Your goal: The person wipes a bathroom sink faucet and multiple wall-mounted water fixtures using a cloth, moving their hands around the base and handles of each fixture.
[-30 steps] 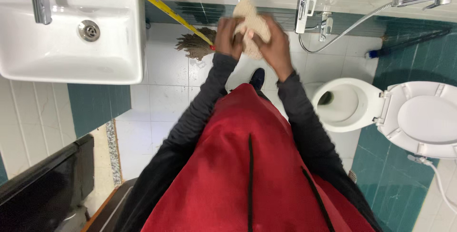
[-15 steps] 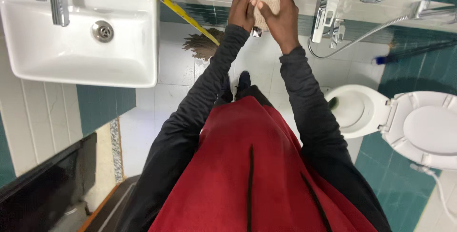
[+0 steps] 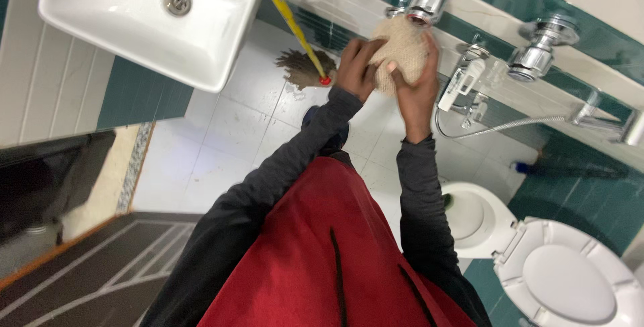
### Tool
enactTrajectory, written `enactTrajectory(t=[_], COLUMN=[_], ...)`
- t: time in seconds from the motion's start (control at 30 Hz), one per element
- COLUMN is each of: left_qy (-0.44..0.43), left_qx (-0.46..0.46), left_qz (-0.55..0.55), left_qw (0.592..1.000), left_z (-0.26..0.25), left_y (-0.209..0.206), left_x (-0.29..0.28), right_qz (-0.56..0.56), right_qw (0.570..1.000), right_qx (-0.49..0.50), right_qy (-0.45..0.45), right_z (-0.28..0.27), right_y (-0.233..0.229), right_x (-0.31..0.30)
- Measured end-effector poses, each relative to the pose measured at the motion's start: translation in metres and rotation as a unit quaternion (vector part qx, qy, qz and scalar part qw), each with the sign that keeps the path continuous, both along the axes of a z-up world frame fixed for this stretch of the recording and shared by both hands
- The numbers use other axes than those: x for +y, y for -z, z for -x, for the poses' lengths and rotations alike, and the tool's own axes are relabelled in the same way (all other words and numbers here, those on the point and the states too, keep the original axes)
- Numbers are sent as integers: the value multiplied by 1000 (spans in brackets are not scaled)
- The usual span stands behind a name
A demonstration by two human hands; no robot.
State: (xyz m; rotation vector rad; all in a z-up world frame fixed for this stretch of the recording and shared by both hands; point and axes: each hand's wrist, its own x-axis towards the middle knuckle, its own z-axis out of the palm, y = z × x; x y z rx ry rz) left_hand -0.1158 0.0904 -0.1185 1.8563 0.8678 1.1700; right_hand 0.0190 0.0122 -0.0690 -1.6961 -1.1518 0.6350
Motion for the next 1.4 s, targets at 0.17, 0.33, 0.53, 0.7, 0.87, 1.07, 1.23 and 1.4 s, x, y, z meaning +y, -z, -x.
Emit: enactTrajectory(t=[0.17, 0.33, 0.53, 0.7, 0.87, 1.07, 1.23, 1.4], left_qy=[-39, 3, 23, 118, 208, 212, 52, -80], left_qx=[5, 17, 88, 148, 61, 81, -21, -6], left_qz=[1, 88, 108, 193, 210, 188, 16, -154], left_qw=[999, 996, 990, 963, 953, 956, 998, 985], left_z=[-37, -23, 0, 25, 142, 304, 374, 384], left_y=[31, 94, 113, 121, 92, 18, -43, -67], left_x=[46, 33, 8, -9, -29, 50, 149, 261], right_qz=[-37, -20, -3, 105, 139, 47, 11, -135], right_qw=[999, 996, 998, 985, 961, 922, 999, 979], right_qx=[-24, -83, -51, 133, 218, 379, 30, -131], right_qy=[17, 12, 45, 33, 97, 69, -25, -74], right_z=[-1, 11, 45, 70, 175, 326, 370, 366], right_y=[27, 24, 34, 7, -28, -21, -61, -54], right_x=[44, 30, 2, -24, -42, 21, 126, 256])
